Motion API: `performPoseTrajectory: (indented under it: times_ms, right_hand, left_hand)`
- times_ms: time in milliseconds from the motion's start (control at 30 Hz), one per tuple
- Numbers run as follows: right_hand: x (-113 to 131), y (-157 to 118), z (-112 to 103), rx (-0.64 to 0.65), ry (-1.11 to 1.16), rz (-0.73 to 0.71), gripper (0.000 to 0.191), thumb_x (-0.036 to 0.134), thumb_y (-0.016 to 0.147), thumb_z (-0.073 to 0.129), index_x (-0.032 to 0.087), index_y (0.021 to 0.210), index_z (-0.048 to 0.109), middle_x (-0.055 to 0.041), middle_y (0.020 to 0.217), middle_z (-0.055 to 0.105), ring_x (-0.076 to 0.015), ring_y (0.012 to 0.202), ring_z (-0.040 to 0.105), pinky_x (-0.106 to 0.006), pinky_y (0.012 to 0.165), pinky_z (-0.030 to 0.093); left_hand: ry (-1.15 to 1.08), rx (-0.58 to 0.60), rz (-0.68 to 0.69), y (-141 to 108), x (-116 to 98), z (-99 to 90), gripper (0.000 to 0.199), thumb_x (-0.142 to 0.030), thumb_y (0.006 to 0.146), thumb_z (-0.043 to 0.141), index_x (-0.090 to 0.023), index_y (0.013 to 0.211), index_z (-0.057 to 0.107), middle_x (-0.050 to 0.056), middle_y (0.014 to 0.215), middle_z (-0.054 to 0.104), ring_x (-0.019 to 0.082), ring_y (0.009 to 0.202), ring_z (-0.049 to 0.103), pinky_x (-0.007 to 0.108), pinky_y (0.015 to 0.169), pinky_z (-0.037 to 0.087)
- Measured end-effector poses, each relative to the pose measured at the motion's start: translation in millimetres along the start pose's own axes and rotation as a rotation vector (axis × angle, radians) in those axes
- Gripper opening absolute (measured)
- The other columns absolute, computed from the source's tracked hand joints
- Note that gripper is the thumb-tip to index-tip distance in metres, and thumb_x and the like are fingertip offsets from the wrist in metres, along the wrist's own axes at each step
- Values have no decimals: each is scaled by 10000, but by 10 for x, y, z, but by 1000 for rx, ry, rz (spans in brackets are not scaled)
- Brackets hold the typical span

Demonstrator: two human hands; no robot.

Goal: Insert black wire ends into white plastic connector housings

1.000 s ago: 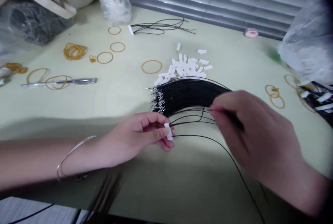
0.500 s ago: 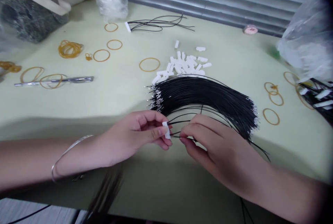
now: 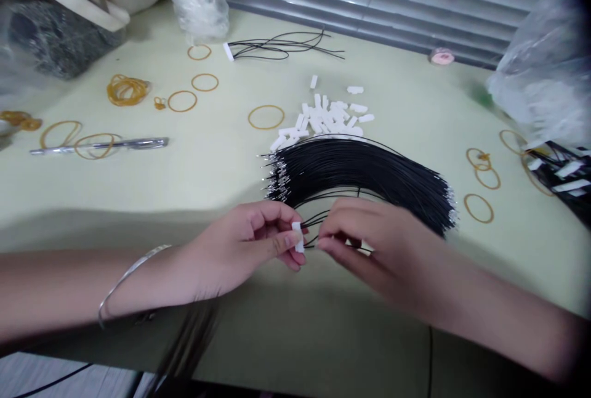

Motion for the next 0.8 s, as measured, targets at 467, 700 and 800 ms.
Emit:
performPoseTrajectory:
  times_ms: [467,700,800]
  right_hand:
    - [-445,489,-176,-223,-325,-47,89,158,846,496,177,806,573,-46,870,571,-155,829,526,-296,730,428]
    - [-236,228,-301,-322,-325,-69,80,128,860,445,174,868,511,-76,1012,544,-167,929,518,-306,782,425]
    - [-74,42,-309,-371,-341,-70,62,122,851,460,173,860,494,-78,1044,516,-145,911,509,-274,758,418]
  left_hand:
    - [26,20,-1,-12,-24,2,148,-280,842,522,-139,885,529,16,766,639,107,727,625,245,729,468]
    - [-51,52,22,-1,-23,-20,148,-277,860,508,-135,895,531,5,774,621,90,730,619,222,727,468]
    - [-159,57,28,12,6,-24,141,-266,860,518,-133,900,542,2,778,609,84,739,608,218,731,478]
Point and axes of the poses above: each hand's wrist, its own y-axis towards the middle knuckle, its own z-axis out of the palm, x = y × z, the point moved 1 cm from there along y, towards the middle knuckle
